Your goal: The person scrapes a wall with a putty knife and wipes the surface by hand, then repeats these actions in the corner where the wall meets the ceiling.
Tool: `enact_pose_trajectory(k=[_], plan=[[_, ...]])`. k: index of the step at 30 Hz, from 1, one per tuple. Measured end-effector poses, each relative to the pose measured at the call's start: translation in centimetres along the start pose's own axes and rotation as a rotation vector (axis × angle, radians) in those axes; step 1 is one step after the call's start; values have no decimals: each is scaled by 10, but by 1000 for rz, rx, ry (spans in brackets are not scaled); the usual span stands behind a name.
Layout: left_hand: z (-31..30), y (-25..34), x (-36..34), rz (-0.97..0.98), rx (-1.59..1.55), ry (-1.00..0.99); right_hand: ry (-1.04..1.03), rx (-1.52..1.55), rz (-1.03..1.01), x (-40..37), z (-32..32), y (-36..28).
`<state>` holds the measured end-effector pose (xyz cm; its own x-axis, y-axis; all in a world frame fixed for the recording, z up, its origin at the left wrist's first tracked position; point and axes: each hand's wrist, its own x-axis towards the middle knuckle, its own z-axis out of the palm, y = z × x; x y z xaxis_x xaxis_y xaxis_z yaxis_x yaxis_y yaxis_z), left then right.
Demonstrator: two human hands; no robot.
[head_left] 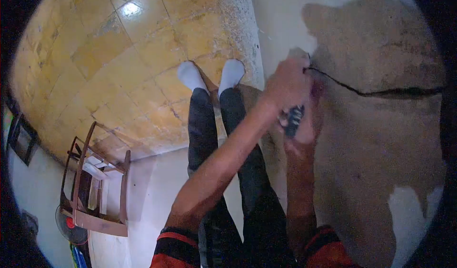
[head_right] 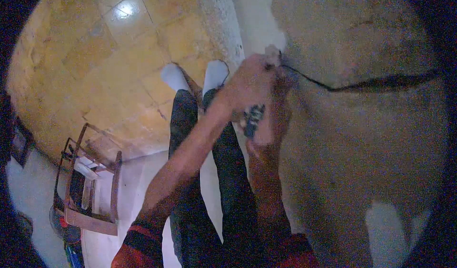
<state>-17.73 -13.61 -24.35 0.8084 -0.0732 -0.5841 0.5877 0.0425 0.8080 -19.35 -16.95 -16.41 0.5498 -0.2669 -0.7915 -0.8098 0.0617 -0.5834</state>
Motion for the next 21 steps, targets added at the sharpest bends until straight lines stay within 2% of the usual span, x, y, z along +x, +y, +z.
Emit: enact_pose_trajectory(k=[3, 7, 9, 10, 11, 13, 16, 19, 21], plan=[[-3, -13, 12, -42, -53, -45, 41, -75, 50, 28, -28, 24], [-8, -8, 11, -39, -41, -84, 130, -102, 92, 2, -12, 2], [-6, 4, 1, -89, -71, -3, 46, -739, -269, 38, -64, 42], [-3, 7, -6, -125, -94, 30, 47, -748, -270, 38, -67, 45], [-2, 0, -2, -85, -96, -23, 47, -758, -271, 39, -69, 48], [-10, -20, 17, 8, -89, -115, 114, -129, 44, 19, -13, 22], [-5, -10, 3, 132, 92, 31, 113, -118, 78, 13, -13, 11], [-8, -19, 13, -9, -59, -82, 110, -152, 30, 22, -18, 19], [-11, -23, 17, 18, -72, -115, 114, -118, -44, 23, -12, 27]])
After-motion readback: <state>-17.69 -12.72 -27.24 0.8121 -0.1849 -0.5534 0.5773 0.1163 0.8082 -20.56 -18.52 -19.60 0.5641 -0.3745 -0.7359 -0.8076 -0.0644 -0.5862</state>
